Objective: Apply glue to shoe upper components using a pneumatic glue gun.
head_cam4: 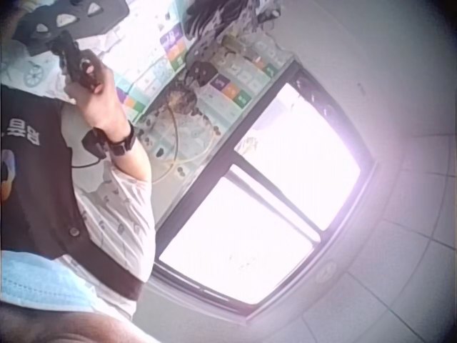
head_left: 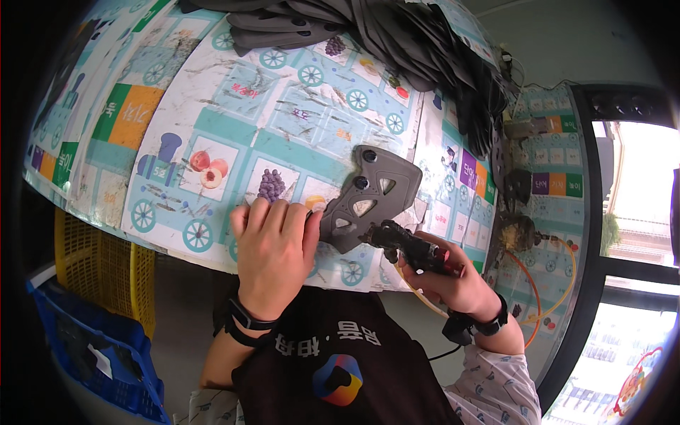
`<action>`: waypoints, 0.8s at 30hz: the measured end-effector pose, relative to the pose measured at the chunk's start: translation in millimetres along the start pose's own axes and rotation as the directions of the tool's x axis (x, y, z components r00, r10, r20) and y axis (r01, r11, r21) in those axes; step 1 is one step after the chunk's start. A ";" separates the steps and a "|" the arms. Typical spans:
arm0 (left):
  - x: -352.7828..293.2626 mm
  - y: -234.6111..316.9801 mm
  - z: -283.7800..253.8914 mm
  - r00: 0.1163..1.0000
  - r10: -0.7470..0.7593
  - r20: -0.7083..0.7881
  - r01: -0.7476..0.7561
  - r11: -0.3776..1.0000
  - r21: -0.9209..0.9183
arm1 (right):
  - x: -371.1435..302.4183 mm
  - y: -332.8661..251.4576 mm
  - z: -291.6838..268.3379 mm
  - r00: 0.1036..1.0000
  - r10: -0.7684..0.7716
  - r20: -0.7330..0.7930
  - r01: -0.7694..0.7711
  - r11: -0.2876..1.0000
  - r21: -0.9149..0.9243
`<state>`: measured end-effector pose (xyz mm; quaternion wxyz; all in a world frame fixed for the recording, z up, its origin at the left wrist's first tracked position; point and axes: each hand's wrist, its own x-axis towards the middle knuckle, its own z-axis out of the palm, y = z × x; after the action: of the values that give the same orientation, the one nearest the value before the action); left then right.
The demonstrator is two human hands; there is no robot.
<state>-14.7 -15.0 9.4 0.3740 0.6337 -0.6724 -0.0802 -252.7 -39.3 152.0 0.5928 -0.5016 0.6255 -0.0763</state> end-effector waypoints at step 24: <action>0.9 0.9 -0.4 1.000 -0.002 0.000 0.002 1.000 0.006 | 8.6 -3.0 -27.9 0.993 0.080 -0.083 -0.072 0.994 0.085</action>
<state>-15.2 -15.5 10.6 0.3718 0.6357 -0.6719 -0.0786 -272.1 -60.9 156.4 0.5877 -0.4489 0.6655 -0.1007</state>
